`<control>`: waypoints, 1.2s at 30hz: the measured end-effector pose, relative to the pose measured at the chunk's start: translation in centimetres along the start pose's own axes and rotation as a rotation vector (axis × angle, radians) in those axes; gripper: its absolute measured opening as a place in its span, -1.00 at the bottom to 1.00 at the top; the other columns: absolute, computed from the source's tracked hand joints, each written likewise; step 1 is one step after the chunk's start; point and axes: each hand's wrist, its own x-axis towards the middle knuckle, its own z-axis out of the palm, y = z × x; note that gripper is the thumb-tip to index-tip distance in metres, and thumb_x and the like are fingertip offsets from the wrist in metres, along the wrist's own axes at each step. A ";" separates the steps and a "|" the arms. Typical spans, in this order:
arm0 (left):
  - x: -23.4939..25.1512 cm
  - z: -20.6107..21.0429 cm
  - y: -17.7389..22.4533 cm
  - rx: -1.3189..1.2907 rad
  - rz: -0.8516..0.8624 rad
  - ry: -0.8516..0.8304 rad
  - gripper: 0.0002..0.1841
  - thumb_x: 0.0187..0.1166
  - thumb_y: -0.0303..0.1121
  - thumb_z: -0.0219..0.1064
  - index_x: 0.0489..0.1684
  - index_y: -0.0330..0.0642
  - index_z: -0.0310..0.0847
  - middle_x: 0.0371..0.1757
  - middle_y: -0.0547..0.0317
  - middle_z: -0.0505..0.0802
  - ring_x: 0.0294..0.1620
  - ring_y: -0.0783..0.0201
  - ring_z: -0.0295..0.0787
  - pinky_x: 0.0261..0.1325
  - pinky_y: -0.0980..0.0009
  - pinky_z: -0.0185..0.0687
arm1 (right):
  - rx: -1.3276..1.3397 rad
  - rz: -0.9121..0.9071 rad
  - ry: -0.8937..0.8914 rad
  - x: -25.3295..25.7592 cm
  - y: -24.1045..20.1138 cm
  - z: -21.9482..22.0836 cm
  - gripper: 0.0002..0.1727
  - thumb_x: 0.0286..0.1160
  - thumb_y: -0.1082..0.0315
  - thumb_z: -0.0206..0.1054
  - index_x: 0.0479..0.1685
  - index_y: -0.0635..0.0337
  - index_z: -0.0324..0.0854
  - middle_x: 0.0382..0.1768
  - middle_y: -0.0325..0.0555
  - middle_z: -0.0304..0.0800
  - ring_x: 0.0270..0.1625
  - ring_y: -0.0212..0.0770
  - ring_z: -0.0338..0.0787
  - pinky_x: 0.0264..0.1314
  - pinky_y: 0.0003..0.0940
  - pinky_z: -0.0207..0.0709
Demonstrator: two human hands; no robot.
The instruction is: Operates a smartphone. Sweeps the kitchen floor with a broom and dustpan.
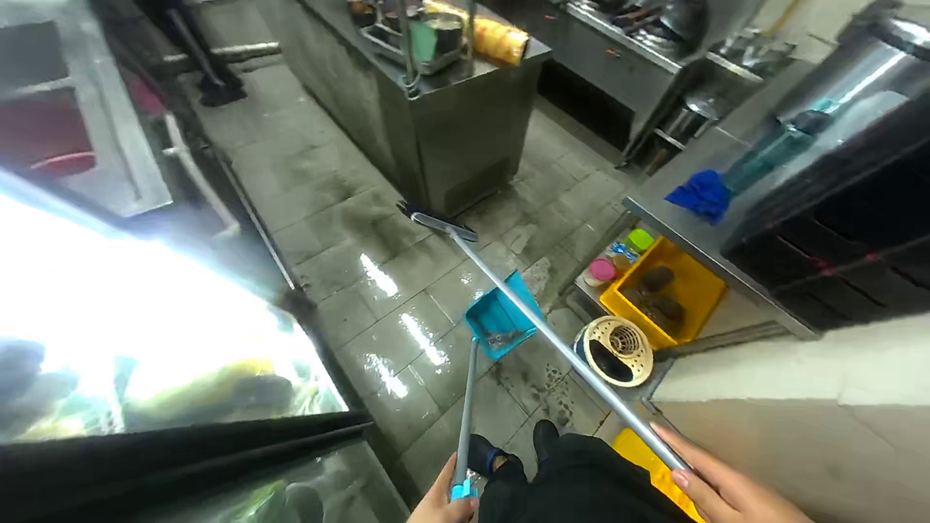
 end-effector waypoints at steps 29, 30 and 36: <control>8.4 23.5 0.7 0.886 -0.195 0.100 0.16 0.47 -0.29 0.44 0.96 0.24 -0.55 0.04 -0.20 0.83 -0.39 0.06 0.86 -0.25 -0.01 0.85 | 0.130 0.168 -0.095 -2.9 18.9 -7.2 -0.18 0.74 -0.09 0.16 0.95 -0.37 -0.14 -0.18 0.10 0.78 -0.38 -0.01 0.78 -0.22 0.05 0.71; 7.9 23.6 -0.3 0.799 -0.163 0.123 0.16 0.45 -0.29 0.46 0.96 0.22 -0.50 0.10 -0.19 0.82 -0.36 0.10 0.86 -0.22 0.03 0.85 | 0.171 0.185 -0.108 -2.6 19.0 -7.3 -0.18 0.73 -0.08 0.19 0.94 -0.39 -0.12 -0.17 0.10 0.78 -0.42 -0.02 0.76 -0.27 0.04 0.71; 6.1 23.3 -7.2 0.080 -0.008 0.256 0.07 0.45 -0.38 0.46 0.93 -0.04 -0.33 -0.08 -0.06 0.80 -0.45 0.25 0.78 -0.34 0.30 0.79 | 0.399 0.225 -0.175 1.8 17.1 -7.0 -0.25 0.80 0.05 0.15 0.94 -0.31 -0.08 -0.45 -0.10 0.60 -0.66 -0.19 0.55 -0.59 -0.22 0.57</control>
